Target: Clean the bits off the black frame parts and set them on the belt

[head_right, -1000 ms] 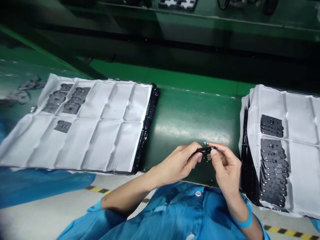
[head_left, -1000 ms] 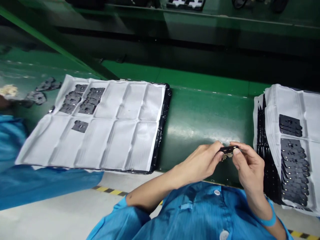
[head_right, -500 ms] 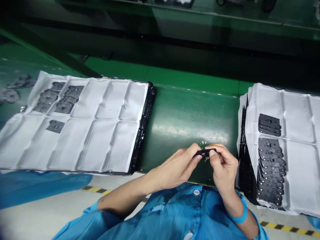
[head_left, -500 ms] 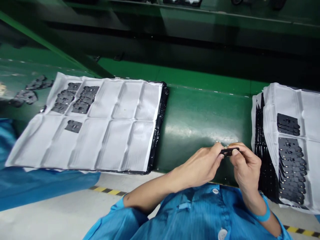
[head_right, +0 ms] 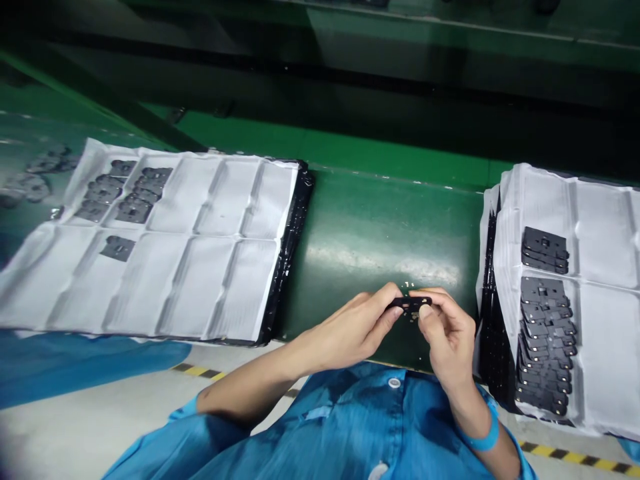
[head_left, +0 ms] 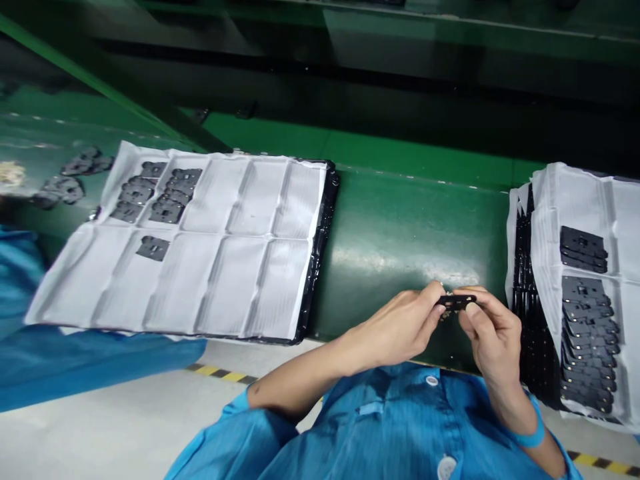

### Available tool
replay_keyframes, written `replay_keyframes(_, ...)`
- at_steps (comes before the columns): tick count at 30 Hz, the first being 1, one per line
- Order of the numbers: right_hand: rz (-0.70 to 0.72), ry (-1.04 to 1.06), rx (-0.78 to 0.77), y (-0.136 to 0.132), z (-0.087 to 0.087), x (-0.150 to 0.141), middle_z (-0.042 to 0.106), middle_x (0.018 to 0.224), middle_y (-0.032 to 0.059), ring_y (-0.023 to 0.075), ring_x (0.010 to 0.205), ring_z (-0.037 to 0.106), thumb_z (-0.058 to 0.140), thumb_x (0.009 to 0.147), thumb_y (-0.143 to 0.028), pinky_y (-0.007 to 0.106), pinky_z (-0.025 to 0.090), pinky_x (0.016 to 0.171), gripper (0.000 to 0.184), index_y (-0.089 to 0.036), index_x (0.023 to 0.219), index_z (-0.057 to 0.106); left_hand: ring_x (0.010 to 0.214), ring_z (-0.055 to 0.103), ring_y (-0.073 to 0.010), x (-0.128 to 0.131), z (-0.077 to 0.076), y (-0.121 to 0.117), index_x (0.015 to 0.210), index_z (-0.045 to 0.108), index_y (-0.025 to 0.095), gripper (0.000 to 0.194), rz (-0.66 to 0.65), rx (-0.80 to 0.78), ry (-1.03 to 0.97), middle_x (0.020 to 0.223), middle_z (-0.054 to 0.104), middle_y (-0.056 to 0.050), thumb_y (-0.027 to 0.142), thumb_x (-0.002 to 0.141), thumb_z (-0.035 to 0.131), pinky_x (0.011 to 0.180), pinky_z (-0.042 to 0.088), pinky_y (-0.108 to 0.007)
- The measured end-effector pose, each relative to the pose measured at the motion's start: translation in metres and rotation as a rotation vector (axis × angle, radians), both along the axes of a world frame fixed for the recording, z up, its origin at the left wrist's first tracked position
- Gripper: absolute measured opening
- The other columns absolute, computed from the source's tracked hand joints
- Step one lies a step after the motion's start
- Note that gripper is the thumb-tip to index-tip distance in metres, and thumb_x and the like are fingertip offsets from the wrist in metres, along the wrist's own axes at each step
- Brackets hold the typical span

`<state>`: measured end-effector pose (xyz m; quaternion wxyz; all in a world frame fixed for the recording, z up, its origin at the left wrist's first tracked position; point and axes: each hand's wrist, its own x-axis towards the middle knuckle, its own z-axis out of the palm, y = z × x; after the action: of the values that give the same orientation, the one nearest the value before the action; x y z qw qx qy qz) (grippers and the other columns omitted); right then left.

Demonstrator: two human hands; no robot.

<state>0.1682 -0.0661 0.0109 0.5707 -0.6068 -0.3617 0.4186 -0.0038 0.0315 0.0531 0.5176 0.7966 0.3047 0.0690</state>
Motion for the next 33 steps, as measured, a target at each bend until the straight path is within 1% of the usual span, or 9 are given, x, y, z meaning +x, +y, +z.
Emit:
replay_keyframes(6,-0.037,-0.06,-0.02,0.004,0.001,-0.001,0.069,0.09,0.0045,0.0093,0.055,0.042,0.069,0.103,-0.039,0.024,0.034,0.048,0.025,-0.019,0.096,0.083,0.06,0.053,-0.0145,0.001,0.003,-0.003,0.103,0.044,0.023,0.008,-0.004,0.021,0.016,0.073,0.054,0.003,0.023,0.11,0.041,0.056,0.03,-0.029)
replay_keyframes(10,-0.035,-0.058,-0.018,0.003,-0.003,0.0,0.068,0.089,0.0044,0.009,0.054,0.041,0.069,0.102,-0.036,0.025,0.032,0.047,0.023,-0.019,0.096,0.084,0.059,0.053,-0.0147,0.001,0.002,-0.004,0.104,0.044,0.023,0.008,-0.005,0.015,0.014,0.072,0.054,0.003,0.023,0.11,0.04,0.057,0.03,-0.029)
replay_keyframes(14,-0.023,-0.066,0.004,0.0,-0.005,0.001,0.068,0.091,0.0039,0.0096,0.058,0.045,0.067,0.099,-0.026,0.025,0.035,0.051,0.018,-0.02,0.096,0.084,0.062,0.056,-0.0163,0.001,-0.001,-0.003,0.103,0.043,0.023,0.008,-0.016,0.006,0.03,0.074,0.056,0.002,0.024,0.11,0.039,0.059,0.031,-0.03)
replay_keyframes(17,0.006,-0.036,0.016,-0.003,-0.006,0.003,0.064,0.083,0.0013,0.0102,0.057,0.045,0.064,0.097,-0.021,0.025,0.036,0.052,0.02,-0.02,0.102,0.083,0.066,0.061,-0.0182,0.001,-0.003,-0.002,0.106,0.045,0.023,0.009,-0.025,0.025,0.068,0.077,0.06,0.001,0.027,0.111,0.04,0.061,0.033,-0.03)
replay_keyframes(20,0.09,-0.014,0.008,-0.006,-0.004,0.007,0.061,0.076,-0.0007,0.0127,0.06,0.052,0.063,0.101,-0.024,0.027,0.044,0.056,0.026,-0.022,0.118,0.082,0.072,0.064,-0.0194,0.0,-0.005,0.0,0.111,0.049,0.022,0.01,-0.023,0.037,0.095,0.083,0.065,-0.001,0.027,0.111,0.04,0.065,0.038,-0.03)
replay_keyframes(22,0.104,-0.046,-0.024,-0.006,-0.001,0.009,0.063,0.078,-0.0005,0.013,0.063,0.055,0.066,0.104,-0.028,0.027,0.047,0.059,0.024,-0.022,0.121,0.081,0.071,0.062,-0.018,-0.001,-0.005,0.001,0.111,0.052,0.022,0.011,-0.008,0.011,0.065,0.081,0.064,0.0,0.027,0.111,0.042,0.065,0.038,-0.03)
replay_keyframes(26,0.049,-0.131,-0.049,-0.004,0.006,0.006,0.059,0.075,-0.0022,0.0098,0.058,0.053,0.07,0.107,-0.033,0.024,0.044,0.054,0.016,-0.021,0.106,0.08,0.061,0.05,-0.0127,-0.004,-0.005,0.004,0.099,0.054,0.022,0.015,0.043,-0.133,-0.086,0.072,0.056,0.004,0.032,0.108,0.05,0.062,0.033,-0.027)
replay_keyframes(30,0.042,-0.159,0.001,-0.003,0.009,0.0,0.062,0.082,-0.001,0.0086,0.059,0.055,0.069,0.108,-0.031,0.023,0.045,0.054,0.016,-0.021,0.099,0.077,0.068,0.053,-0.0133,-0.006,-0.005,0.001,0.093,0.054,0.021,0.025,0.097,-0.213,-0.177,0.077,0.059,0.001,0.032,0.11,0.04,0.068,0.039,-0.028)
replay_keyframes(33,0.027,-0.167,0.042,-0.004,0.007,-0.004,0.065,0.089,0.0001,0.0076,0.058,0.056,0.069,0.107,-0.027,0.023,0.046,0.054,0.013,-0.022,0.099,0.077,0.064,0.05,-0.0125,-0.005,-0.01,-0.002,0.087,0.05,0.021,0.029,0.157,-0.242,-0.235,0.072,0.054,0.003,0.03,0.11,0.035,0.067,0.039,-0.028)
